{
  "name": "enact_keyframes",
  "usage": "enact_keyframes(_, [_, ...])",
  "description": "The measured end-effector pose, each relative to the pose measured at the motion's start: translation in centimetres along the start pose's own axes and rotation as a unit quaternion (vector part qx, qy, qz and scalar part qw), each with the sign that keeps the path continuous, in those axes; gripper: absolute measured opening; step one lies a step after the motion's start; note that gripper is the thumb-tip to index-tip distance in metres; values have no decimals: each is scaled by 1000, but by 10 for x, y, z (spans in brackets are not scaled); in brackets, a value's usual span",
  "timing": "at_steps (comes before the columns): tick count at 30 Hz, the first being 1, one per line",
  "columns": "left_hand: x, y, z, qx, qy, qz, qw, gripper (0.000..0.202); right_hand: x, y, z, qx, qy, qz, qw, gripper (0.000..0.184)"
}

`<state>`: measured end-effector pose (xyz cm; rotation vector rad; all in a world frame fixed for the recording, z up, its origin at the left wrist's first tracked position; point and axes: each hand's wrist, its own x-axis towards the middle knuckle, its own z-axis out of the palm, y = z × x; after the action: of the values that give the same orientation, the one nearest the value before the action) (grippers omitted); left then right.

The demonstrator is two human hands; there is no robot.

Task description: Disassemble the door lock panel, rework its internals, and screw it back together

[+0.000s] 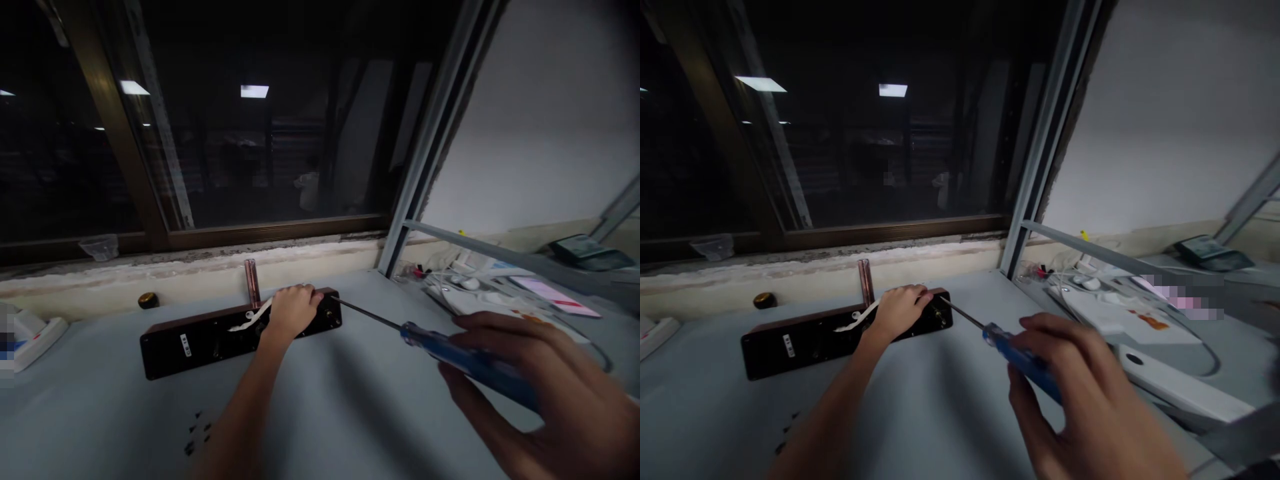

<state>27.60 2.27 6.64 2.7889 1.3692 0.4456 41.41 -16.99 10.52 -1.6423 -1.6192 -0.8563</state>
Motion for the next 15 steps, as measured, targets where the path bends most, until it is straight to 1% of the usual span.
enact_keyframes(1, [0, 0, 0, 0, -1, 0, 1000, 34, 0, -1, 1, 3, 5, -23, 1000, 18])
enact_keyframes(2, [0, 0, 0, 0, -2, -1, 1000, 35, 0, -2, 2, -2, 10, -16, 1000, 18])
enact_keyframes(4, [0, 0, 0, 0, -3, -1, 1000, 35, -1, -3, 5, -30, 12, 52, 998, 26])
enact_keyframes(6, [0, 0, 0, 0, -3, -2, 1000, 35, -2, -2, 8, -47, -3, 123, 991, 37])
enact_keyframes(7, [0, 0, 0, 0, -3, -2, 1000, 35, -2, -1, 8, -45, -4, 138, 989, 40])
enact_keyframes(8, [0, 0, 0, 0, -3, -2, 1000, 35, -2, 1, 9, -34, -5, 134, 990, 41])
enact_keyframes(10, [0, 0, 0, 0, -3, -2, 1000, 34, -1, 4, 8, -10, 10, 88, 996, 40])
enact_keyframes(12, [0, 0, 0, -1, -1, -2, 1000, 34, -1, 5, 7, -8, 15, 67, 998, 39])
enact_keyframes(15, [0, 0, 1, -1, 0, -2, 1000, 33, -1, 4, 6, -29, -5, 114, 993, 40])
